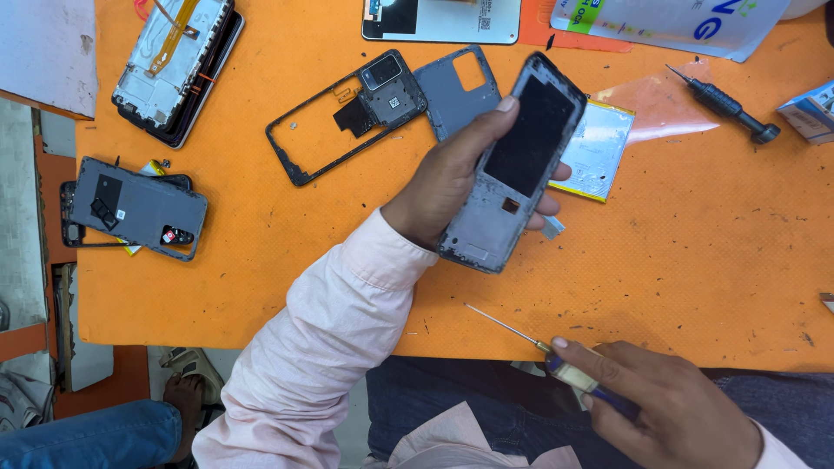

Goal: The person uses a pry tool and a screwdriver to disassemble a mobile phone, removing the battery and internal components while at a repair bench.

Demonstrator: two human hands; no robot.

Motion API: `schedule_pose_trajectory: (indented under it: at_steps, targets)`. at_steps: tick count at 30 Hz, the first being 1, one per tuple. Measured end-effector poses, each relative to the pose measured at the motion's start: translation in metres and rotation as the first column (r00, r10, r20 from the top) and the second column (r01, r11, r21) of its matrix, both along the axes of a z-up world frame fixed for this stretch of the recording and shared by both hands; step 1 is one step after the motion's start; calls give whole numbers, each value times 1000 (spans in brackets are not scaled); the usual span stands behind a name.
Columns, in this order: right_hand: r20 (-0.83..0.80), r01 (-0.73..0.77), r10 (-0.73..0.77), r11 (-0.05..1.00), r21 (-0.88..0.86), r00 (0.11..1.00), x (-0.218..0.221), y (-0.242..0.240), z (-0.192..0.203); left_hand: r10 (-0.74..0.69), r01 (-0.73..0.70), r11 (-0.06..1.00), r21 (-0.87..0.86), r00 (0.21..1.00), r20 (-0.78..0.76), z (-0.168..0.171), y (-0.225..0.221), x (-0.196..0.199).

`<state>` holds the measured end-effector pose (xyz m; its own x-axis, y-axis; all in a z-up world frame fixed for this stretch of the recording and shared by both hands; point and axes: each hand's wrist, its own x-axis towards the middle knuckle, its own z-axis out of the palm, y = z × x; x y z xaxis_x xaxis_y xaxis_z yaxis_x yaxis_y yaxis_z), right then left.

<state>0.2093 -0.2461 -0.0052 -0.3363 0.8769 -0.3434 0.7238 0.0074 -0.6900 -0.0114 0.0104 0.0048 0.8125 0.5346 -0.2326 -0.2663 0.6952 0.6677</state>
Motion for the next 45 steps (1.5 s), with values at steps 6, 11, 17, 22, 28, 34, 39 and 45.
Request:
schedule_pose_trajectory:
  at_steps: [6,11,17,22,28,34,39,45]
  targets:
    - [-14,205,-206,961,188,978,10,-2,9,-10,11,999,-30,998,60,1,2,-4]
    - [113,189,-201,976,112,973,9,2,8,-23,22,1000,5,999,37,1,-1,-3]
    - [39,150,-157,979,136,987,8,0,6,4,-4,1000,15,1000,6,-1,-1,-2]
    - [30,177,-183,975,132,983,2,0,8,46,-45,999,-8,994,101,-5,0,-1]
    - [97,213,-217,976,51,971,-3,-2,9,65,-36,996,-85,925,373,-11,-2,-3]
    - [-76,254,-243,898,360,967,-8,2,13,96,-83,995,-47,888,450,-11,-4,-6]
    - [42,309,-321,935,172,946,-8,5,12,98,-83,995,-54,878,468,-10,-9,-5]
    - [-29,281,-283,931,232,959,-8,6,11,101,-110,994,-8,886,453,-11,-11,-4]
